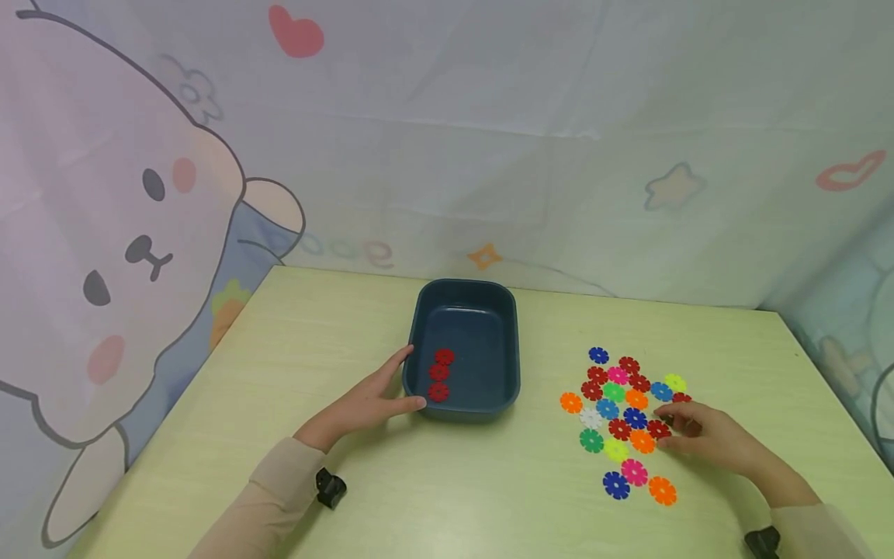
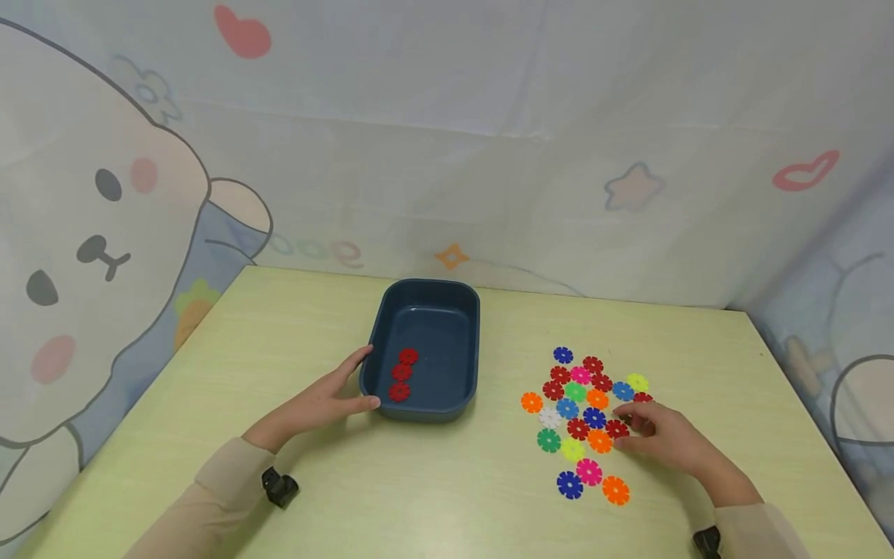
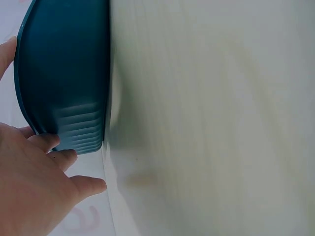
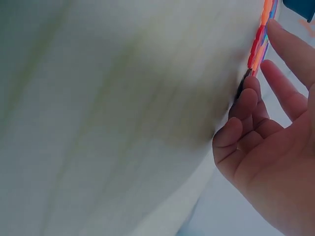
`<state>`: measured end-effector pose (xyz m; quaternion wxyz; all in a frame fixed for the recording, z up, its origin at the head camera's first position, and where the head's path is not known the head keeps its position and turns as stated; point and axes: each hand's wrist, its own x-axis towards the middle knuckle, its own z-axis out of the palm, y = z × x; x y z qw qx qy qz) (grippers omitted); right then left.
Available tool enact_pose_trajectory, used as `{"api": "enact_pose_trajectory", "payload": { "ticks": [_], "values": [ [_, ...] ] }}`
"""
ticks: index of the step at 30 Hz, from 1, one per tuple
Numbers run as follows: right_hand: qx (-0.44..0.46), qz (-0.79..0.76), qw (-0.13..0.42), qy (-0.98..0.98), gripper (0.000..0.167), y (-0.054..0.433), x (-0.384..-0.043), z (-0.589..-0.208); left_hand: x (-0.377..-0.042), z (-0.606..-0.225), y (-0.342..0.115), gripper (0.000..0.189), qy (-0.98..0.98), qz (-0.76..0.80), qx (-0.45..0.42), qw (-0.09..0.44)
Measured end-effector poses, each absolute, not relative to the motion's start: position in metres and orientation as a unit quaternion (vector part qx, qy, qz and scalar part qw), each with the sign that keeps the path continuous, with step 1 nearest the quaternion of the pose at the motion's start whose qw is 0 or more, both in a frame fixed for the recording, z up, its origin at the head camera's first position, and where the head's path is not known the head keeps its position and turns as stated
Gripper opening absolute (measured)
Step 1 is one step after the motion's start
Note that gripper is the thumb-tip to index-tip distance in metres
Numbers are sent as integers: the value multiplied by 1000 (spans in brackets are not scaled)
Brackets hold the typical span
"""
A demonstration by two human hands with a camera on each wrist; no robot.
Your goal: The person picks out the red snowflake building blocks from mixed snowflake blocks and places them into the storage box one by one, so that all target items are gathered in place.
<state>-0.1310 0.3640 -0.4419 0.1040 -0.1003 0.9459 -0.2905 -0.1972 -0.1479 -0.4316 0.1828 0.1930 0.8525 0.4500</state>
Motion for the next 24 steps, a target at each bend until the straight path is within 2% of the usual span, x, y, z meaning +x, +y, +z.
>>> {"api": "enact_pose_trajectory", "payload": {
  "ticks": [24],
  "values": [
    [-79, -281, 136, 947, 34, 363, -135, -443, -197, -431, -148, 91, 851, 453, 190, 186]
  ]
}}
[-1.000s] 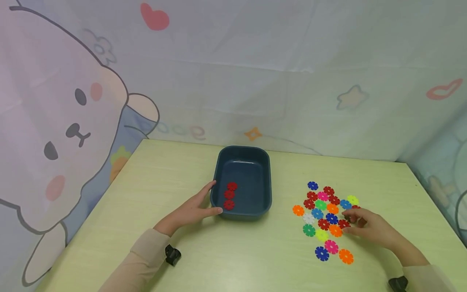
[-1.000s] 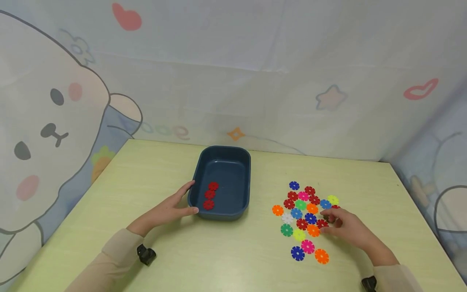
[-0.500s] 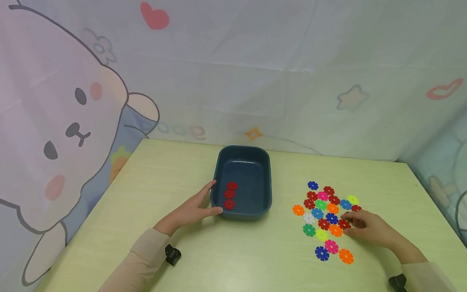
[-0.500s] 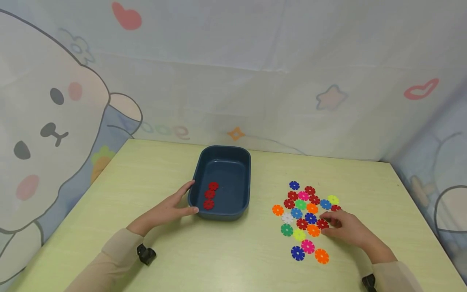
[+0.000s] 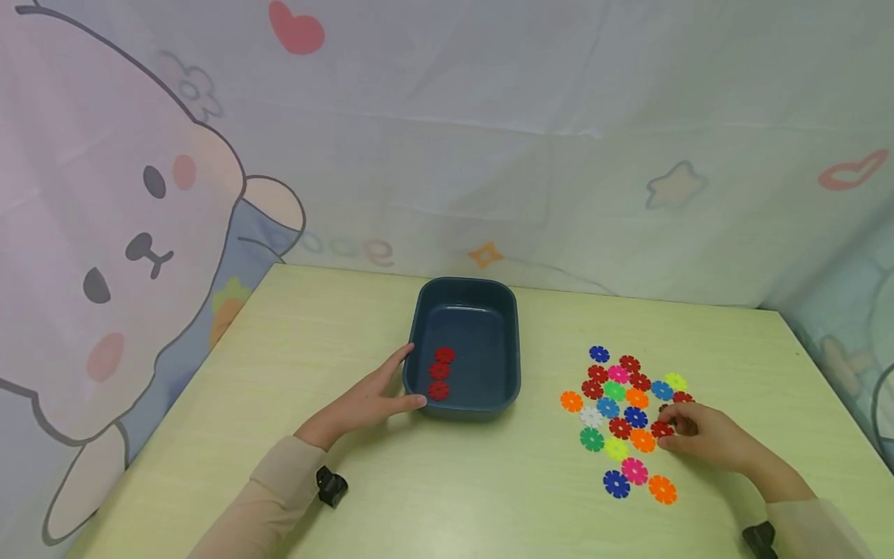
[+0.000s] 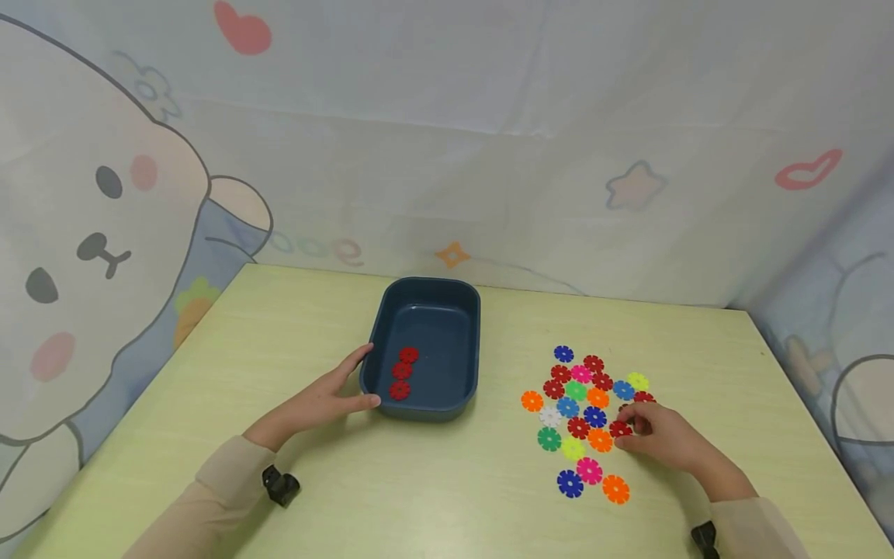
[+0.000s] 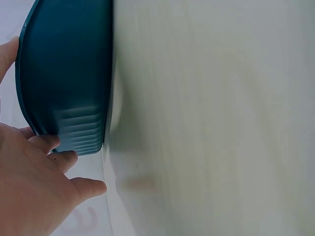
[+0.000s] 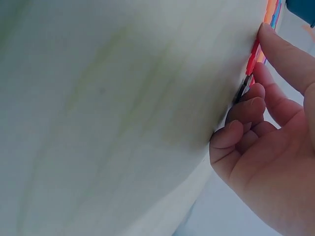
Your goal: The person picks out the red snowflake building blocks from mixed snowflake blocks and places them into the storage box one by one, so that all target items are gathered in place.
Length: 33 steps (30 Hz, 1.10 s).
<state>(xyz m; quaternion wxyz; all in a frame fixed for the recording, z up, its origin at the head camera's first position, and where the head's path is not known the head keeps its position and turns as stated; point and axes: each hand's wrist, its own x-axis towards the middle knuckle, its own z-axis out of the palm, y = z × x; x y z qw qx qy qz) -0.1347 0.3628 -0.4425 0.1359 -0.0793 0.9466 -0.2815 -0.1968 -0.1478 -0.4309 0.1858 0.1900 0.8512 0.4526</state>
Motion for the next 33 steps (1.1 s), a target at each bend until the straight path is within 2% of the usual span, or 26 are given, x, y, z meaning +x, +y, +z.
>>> {"api": "enact_pose_trajectory", "payload": {
  "ticks": [7, 21, 33],
  "values": [
    [-85, -292, 144, 942, 39, 362, -136, -441, -197, -430, -148, 90, 853, 448, 189, 187],
    [-99, -300, 155, 936, 30, 362, -139, -443, -197, -431, -146, 88, 851, 454, 190, 186],
    [-97, -285, 128, 945, 27, 359, -137, -444, -199, -434, -146, 90, 854, 448, 189, 186]
  ]
}}
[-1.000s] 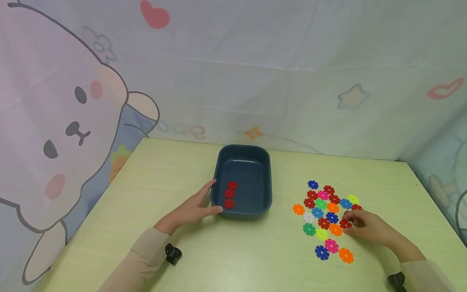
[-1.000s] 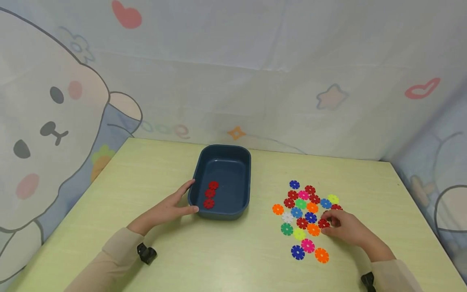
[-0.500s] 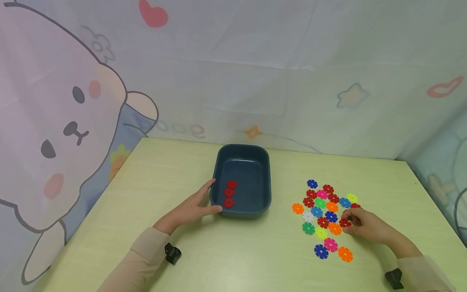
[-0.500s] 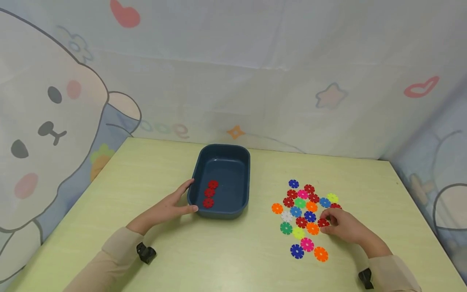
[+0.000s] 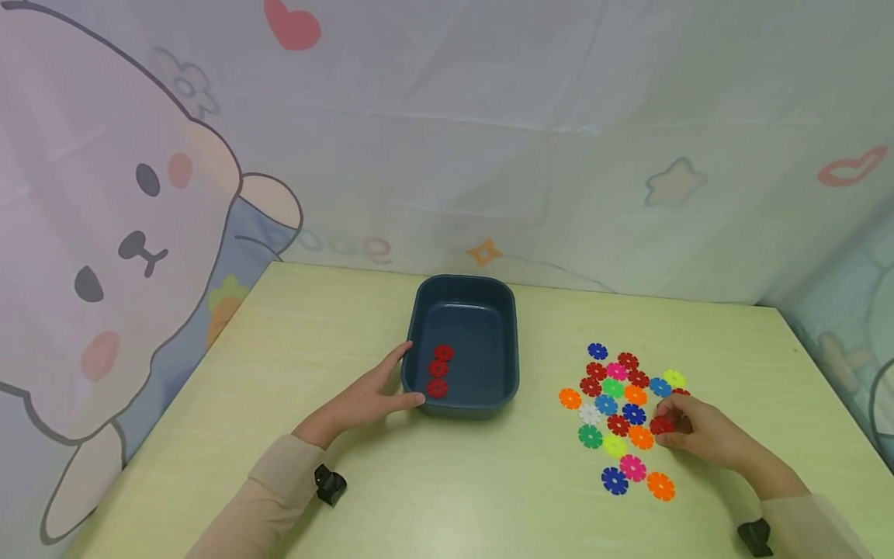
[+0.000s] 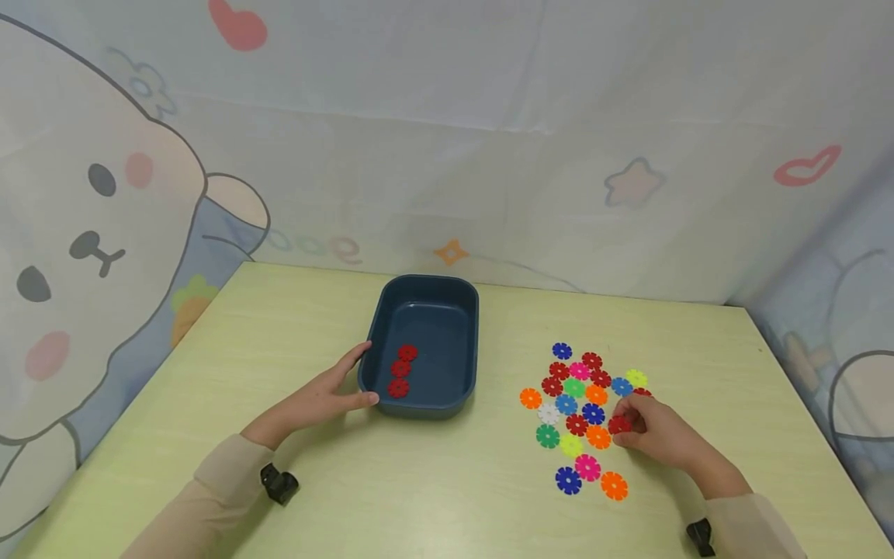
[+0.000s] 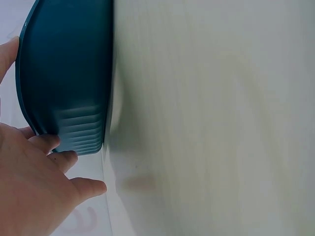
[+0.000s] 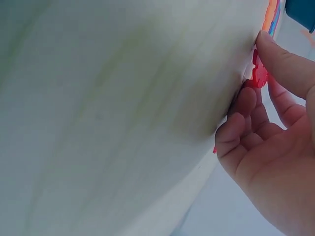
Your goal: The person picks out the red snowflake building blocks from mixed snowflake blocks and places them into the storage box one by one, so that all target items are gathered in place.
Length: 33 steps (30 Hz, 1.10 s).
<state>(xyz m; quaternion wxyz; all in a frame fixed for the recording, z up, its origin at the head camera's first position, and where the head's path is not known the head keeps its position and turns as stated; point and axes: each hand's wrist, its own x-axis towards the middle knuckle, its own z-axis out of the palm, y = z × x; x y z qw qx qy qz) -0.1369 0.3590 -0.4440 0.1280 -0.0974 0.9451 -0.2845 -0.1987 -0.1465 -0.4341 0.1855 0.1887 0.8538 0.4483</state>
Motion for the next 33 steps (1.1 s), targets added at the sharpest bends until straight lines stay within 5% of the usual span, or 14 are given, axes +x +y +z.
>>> {"api": "enact_pose_trajectory", "payload": {
  "ticks": [33],
  "values": [
    [-106, -258, 96, 955, 41, 355, -139, -427, -197, -431, -146, 89, 851, 453, 188, 188]
  ]
}}
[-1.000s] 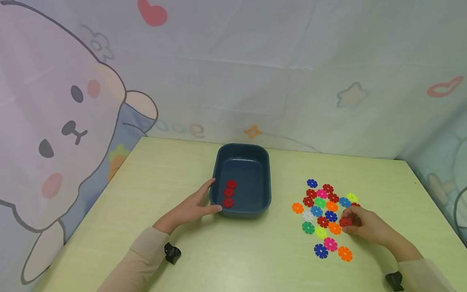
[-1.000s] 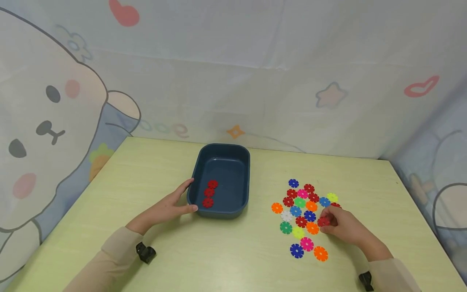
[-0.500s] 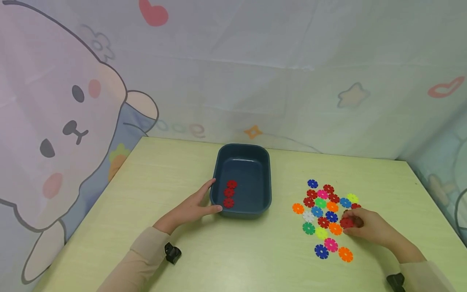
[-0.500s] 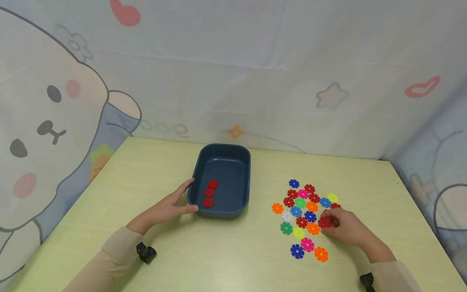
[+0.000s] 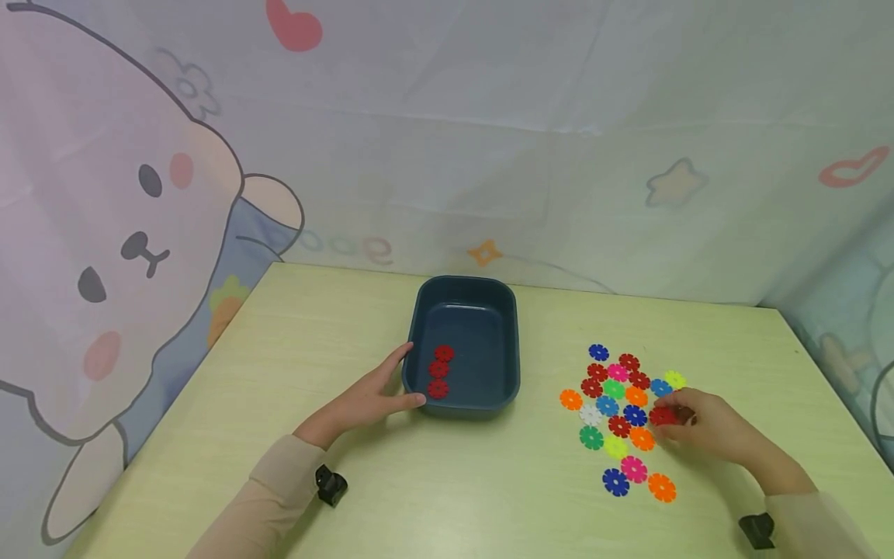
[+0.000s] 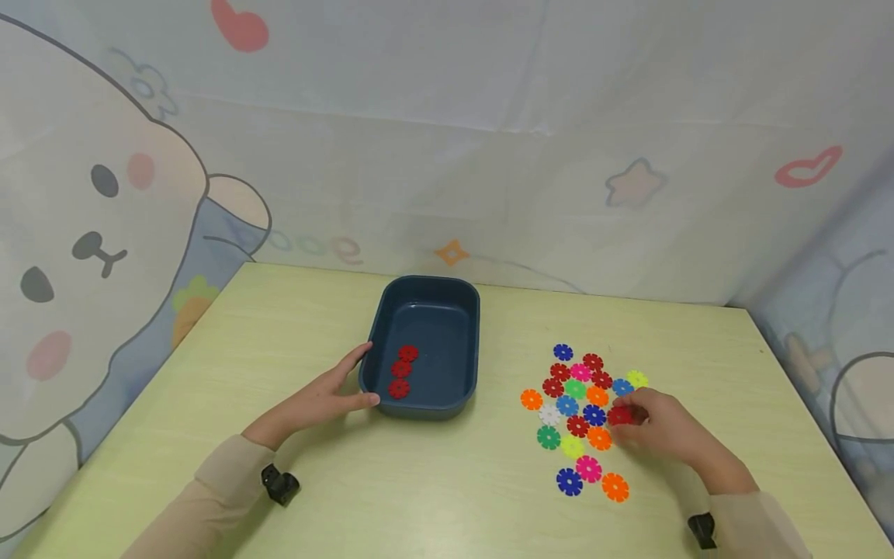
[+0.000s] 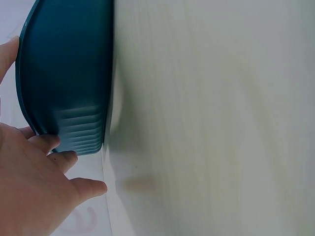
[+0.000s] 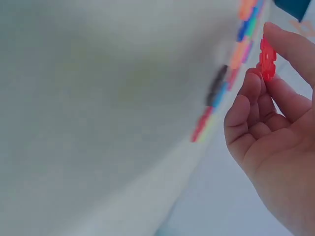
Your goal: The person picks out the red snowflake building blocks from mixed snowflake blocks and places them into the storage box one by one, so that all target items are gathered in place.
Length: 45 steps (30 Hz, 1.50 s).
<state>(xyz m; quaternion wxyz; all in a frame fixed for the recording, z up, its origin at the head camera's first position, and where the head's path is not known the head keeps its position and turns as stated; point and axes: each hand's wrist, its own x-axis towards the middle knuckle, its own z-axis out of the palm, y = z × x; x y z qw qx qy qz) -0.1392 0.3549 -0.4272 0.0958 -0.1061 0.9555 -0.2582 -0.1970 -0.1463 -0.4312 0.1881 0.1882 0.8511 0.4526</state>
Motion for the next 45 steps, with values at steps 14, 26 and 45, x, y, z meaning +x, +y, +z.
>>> {"api": "enact_pose_trajectory", "payload": {
  "ticks": [14, 26, 45],
  "values": [
    [-174, -282, 17, 943, 37, 312, -167, -383, -196, -430, -146, 90, 854, 447, 189, 185],
    [-252, -317, -13, 914, 31, 256, -202, -377, -197, -431, -145, 89, 854, 448, 191, 182],
    [-319, -368, 23, 873, 32, 162, -240, -391, -197, -433, -148, 89, 860, 441, 185, 181]
  ]
}}
